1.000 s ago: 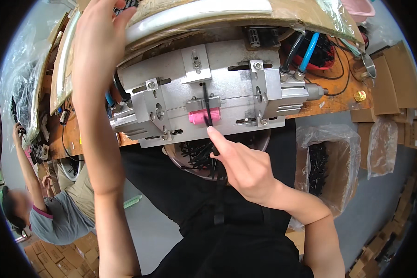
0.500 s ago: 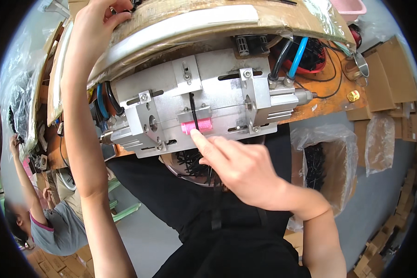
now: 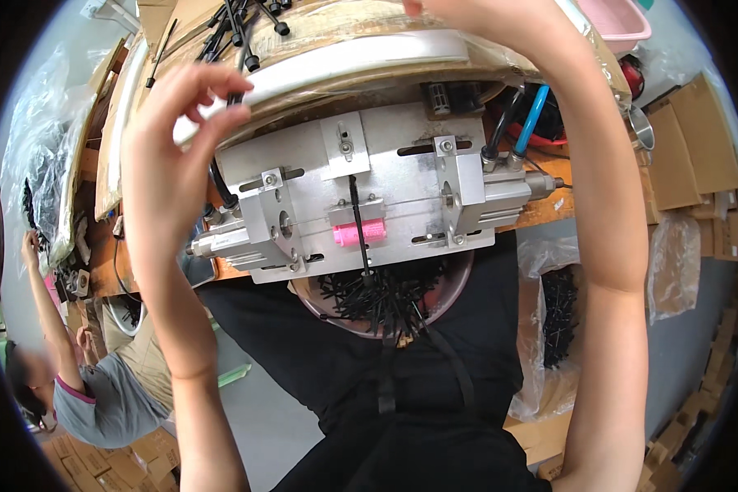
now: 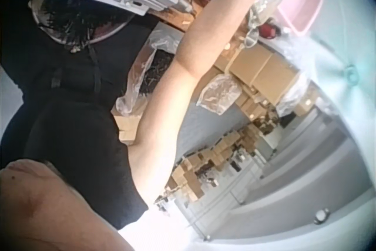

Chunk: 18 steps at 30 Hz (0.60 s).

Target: The person repeatedly picks up black cable ties from a cardboard box and places them into a metal processing machine. They manipulate the ties within the machine's mechanism and then remove the processed items. The task is performed continuously in a repetitive cycle throughout the clip.

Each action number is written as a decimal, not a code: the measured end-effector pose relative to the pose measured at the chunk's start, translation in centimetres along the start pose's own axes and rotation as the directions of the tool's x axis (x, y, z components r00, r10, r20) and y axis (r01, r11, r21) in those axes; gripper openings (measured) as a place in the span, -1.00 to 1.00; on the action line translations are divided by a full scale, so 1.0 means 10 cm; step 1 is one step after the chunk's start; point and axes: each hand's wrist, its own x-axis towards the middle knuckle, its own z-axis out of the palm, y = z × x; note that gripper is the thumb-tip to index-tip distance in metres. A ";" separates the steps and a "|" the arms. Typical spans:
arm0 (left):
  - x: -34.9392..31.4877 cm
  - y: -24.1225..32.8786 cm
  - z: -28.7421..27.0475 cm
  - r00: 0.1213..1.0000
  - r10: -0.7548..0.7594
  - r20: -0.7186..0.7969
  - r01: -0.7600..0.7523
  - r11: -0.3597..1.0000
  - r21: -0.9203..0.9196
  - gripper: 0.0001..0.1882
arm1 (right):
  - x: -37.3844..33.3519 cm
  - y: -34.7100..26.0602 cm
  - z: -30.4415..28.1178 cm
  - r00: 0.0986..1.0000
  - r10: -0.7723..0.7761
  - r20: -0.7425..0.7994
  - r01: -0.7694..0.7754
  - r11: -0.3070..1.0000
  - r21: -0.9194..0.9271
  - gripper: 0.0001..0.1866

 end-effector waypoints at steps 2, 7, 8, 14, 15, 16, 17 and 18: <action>-0.25 0.31 0.04 0.996 -0.037 -0.082 0.040 0.999 0.034 -0.77 | -0.16 0.00 -0.03 0.984 -0.033 -0.175 0.048 0.995 0.083 -0.75; -1.12 0.95 0.33 0.989 -0.139 0.039 0.136 0.987 0.088 -0.27 | -0.48 0.20 -0.05 0.933 0.006 -0.361 0.148 0.906 0.397 -0.72; -1.22 1.03 0.45 0.985 -0.155 0.075 0.146 0.983 0.112 -0.32 | -0.53 0.25 -0.05 0.937 0.027 -0.349 0.145 0.879 0.455 -0.71; -1.28 1.13 0.78 0.956 -0.188 0.224 0.142 0.968 0.206 -0.27 | -0.77 0.31 -0.12 0.943 0.083 -0.322 0.151 0.757 0.636 -0.69; -1.26 1.13 0.79 0.954 -0.193 0.229 0.144 0.966 0.215 -0.27 | -0.83 0.28 -0.11 0.940 0.087 -0.329 0.156 0.749 0.644 -0.69; -1.25 1.13 0.79 0.951 -0.191 0.243 0.139 0.966 0.217 -0.27 | -0.90 0.22 -0.09 0.940 0.094 -0.329 0.154 0.742 0.653 -0.68; -1.24 1.14 0.79 0.949 -0.186 0.256 0.131 0.968 0.215 -0.27 | -0.99 0.20 -0.08 0.930 0.095 -0.355 0.170 0.745 0.645 -0.67; -1.25 1.14 0.78 0.944 -0.195 0.268 0.135 0.965 0.225 -0.27 | -1.09 0.14 0.01 0.925 0.090 -0.368 0.175 0.760 0.626 -0.65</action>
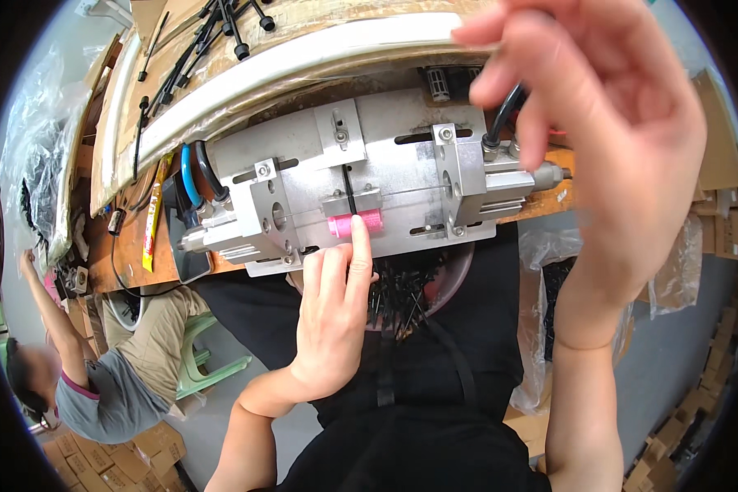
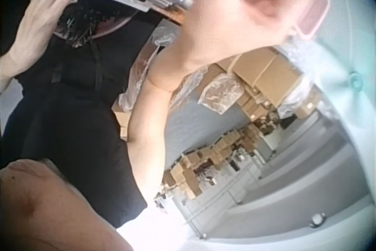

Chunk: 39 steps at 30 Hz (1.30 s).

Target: The person repeatedly picks up black cable ties from a cardboard box and places them into a metal processing machine. They manipulate the ties within the machine's mechanism and then remove the processed items. The task is performed continuously in a repetitive cycle throughout the clip.

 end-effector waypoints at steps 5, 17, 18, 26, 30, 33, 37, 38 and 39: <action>0.11 -0.17 -0.30 0.993 0.019 0.117 -0.003 0.991 -0.134 -0.32 | -0.83 0.04 0.47 0.992 -0.015 0.122 0.033 0.988 -0.149 -0.47; 1.82 -0.79 -0.95 0.987 -0.152 -0.056 0.139 0.972 -0.191 -0.79 | -1.31 0.29 0.99 0.939 -0.005 0.343 0.090 0.969 -0.231 -0.28; 1.82 -0.77 -1.01 0.988 -0.156 -0.006 0.151 0.963 -0.224 -0.80 | -1.29 0.30 0.99 0.940 0.001 0.341 0.083 0.970 -0.229 -0.28; 0.92 -0.62 -0.76 0.919 0.029 -0.393 -0.060 0.996 -0.068 -0.62 | -0.55 0.21 0.66 0.934 -0.178 0.309 0.285 0.894 -0.345 -0.53; 0.19 -0.19 -0.50 0.978 -0.056 -0.203 0.032 0.993 -0.117 -0.29 | 0.61 0.43 0.47 0.963 -0.248 0.102 0.243 0.650 -0.720 -0.67; 0.03 -0.05 -0.26 0.999 0.030 -0.042 -0.031 0.999 -0.043 -0.29 | 1.17 0.61 0.31 0.962 -0.090 0.258 0.268 0.497 -0.825 -0.59; -0.05 -0.04 -0.02 1.000 0.007 0.016 -0.007 1.000 -0.001 -0.24 | 1.39 0.39 0.31 0.803 0.365 0.471 0.159 0.631 -0.759 -0.65; -0.03 -0.04 -0.02 1.000 0.003 0.023 -0.003 1.000 -0.005 -0.24 | 1.37 0.40 0.21 0.794 0.395 0.462 0.101 0.663 -0.742 -0.68; -0.01 -0.04 -0.02 0.999 0.005 0.033 -0.004 1.000 -0.011 -0.24 | 1.26 0.37 0.13 0.824 0.346 0.449 0.012 0.781 -0.625 -0.72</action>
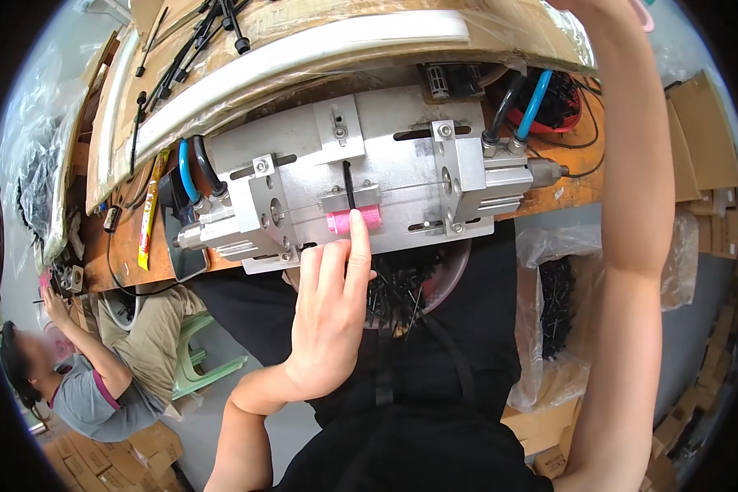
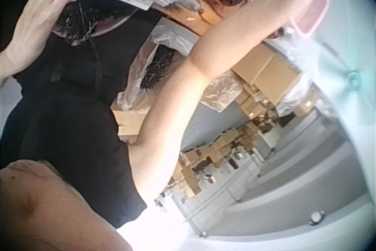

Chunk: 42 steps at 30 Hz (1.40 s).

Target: The person repeatedly picks up black cable ties from a cardboard box and places them into a metal processing machine. They manipulate the ties within the machine's mechanism and then remove the processed items. The task is performed continuously in a repetitive cycle throughout the clip.

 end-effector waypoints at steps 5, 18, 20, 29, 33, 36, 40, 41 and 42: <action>0.04 -0.02 -0.11 0.999 0.020 0.041 -0.020 1.000 -0.010 -0.29 | -0.60 0.23 0.18 0.956 0.008 -0.293 0.138 0.869 0.474 -0.80; 1.55 -0.85 -1.04 0.987 -0.154 -0.042 0.135 0.944 -0.301 -0.84 | -1.82 -0.71 2.00 0.893 -0.212 -0.397 0.309 0.930 0.198 -0.35; 1.47 -0.77 -1.07 0.984 -0.164 -0.067 0.139 0.950 -0.281 -0.85 | -1.77 -0.71 2.01 0.910 -0.208 -0.359 0.293 0.935 0.201 -0.30; 0.43 -0.25 -0.52 0.940 -0.115 -0.321 0.079 0.989 -0.124 -0.25 | -1.80 -0.68 1.80 0.915 -0.178 -0.361 0.256 0.949 0.181 -0.34; 0.00 -0.01 -0.20 0.992 0.002 -0.124 -0.003 1.000 -0.012 -0.31 | -1.84 -0.63 1.54 0.927 -0.039 -0.374 0.143 0.956 0.256 -0.48; -0.03 0.03 -0.04 0.999 -0.001 -0.035 0.001 1.000 -0.014 -0.26 | -1.85 -0.58 1.52 0.918 0.043 -0.395 0.095 0.942 0.322 -0.53; 0.02 0.01 0.04 1.000 -0.004 -0.017 0.003 1.000 -0.022 -0.25 | -1.86 -0.54 1.50 0.912 0.079 -0.402 0.080 0.928 0.363 -0.55; 0.03 0.00 0.02 1.000 -0.001 -0.006 0.001 1.000 -0.007 -0.25 | -1.85 -0.56 1.47 0.918 0.083 -0.388 0.075 0.924 0.375 -0.55; 0.03 -0.01 0.00 1.000 -0.001 0.003 0.001 1.000 0.008 -0.26 | -1.85 -0.58 1.46 0.925 0.084 -0.372 0.072 0.919 0.386 -0.55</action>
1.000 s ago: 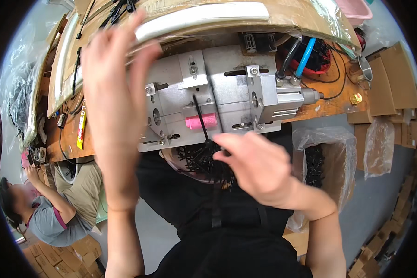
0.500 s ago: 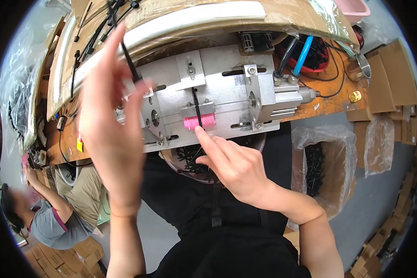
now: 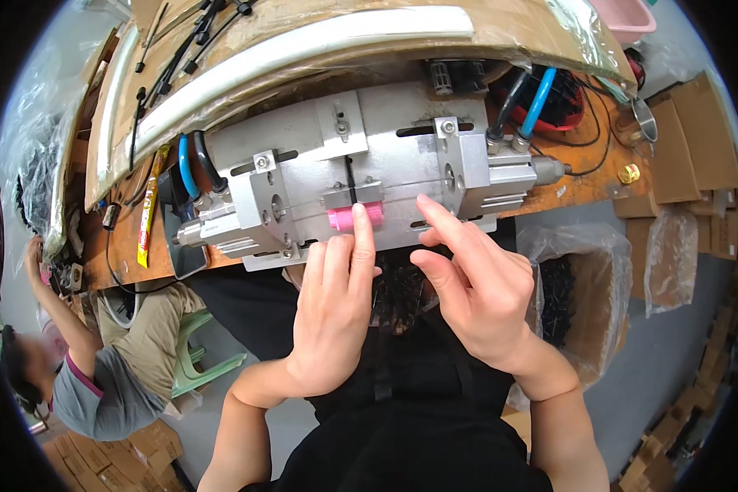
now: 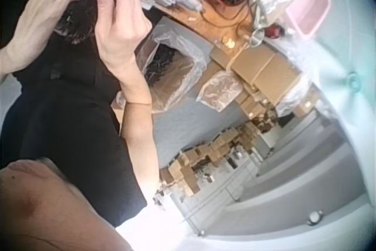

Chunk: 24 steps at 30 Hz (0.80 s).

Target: The person repeatedly picks up black cable ties from a cardboard box and places them into a metal processing machine. They manipulate the ties within the machine's mechanism and then remove the processed items. The task is performed continuously in a repetitive cycle throughout the clip.

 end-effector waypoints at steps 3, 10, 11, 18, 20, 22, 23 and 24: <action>0.00 0.00 -0.04 1.000 0.006 0.008 -0.006 1.000 -0.001 -0.27 | 0.00 -0.04 -0.01 1.000 -0.004 -0.001 0.004 1.000 0.003 -0.56; 0.08 -0.59 -0.72 0.971 -0.103 -0.216 0.064 0.981 -0.182 -0.40 | 1.02 -0.35 0.10 0.800 -0.600 0.019 0.600 0.796 -0.080 -0.64; 0.24 -0.80 -0.85 0.937 -0.114 -0.331 0.068 0.987 -0.147 -0.42 | 1.28 -0.39 0.19 0.725 -0.688 -0.001 0.679 0.715 -0.167 -0.67; 1.11 -2.30 -1.37 0.995 0.010 -0.095 -0.020 0.995 -0.100 -0.78 | 2.57 -0.89 1.11 0.650 -0.582 0.489 0.757 0.550 -0.352 -0.90; 1.19 -2.31 -1.32 0.994 0.032 -0.102 -0.042 0.994 -0.105 -0.86 | 2.60 -0.83 1.04 0.683 -0.554 0.476 0.719 0.626 -0.302 -0.96; 1.23 -2.35 -1.18 0.987 0.063 -0.148 -0.087 0.984 -0.158 -0.86 | 2.60 -0.62 0.91 0.701 -0.533 0.474 0.702 0.632 -0.329 -0.97; 1.26 -2.28 -1.15 0.982 0.066 -0.177 -0.096 0.981 -0.168 -0.86 | 2.57 -0.52 0.79 0.723 -0.502 0.474 0.679 0.642 -0.357 -0.94; 1.36 -2.15 -1.09 0.976 0.076 -0.206 -0.116 0.975 -0.190 -0.86 | 2.54 -0.32 0.61 0.685 -0.602 0.411 0.727 0.604 -0.326 -0.92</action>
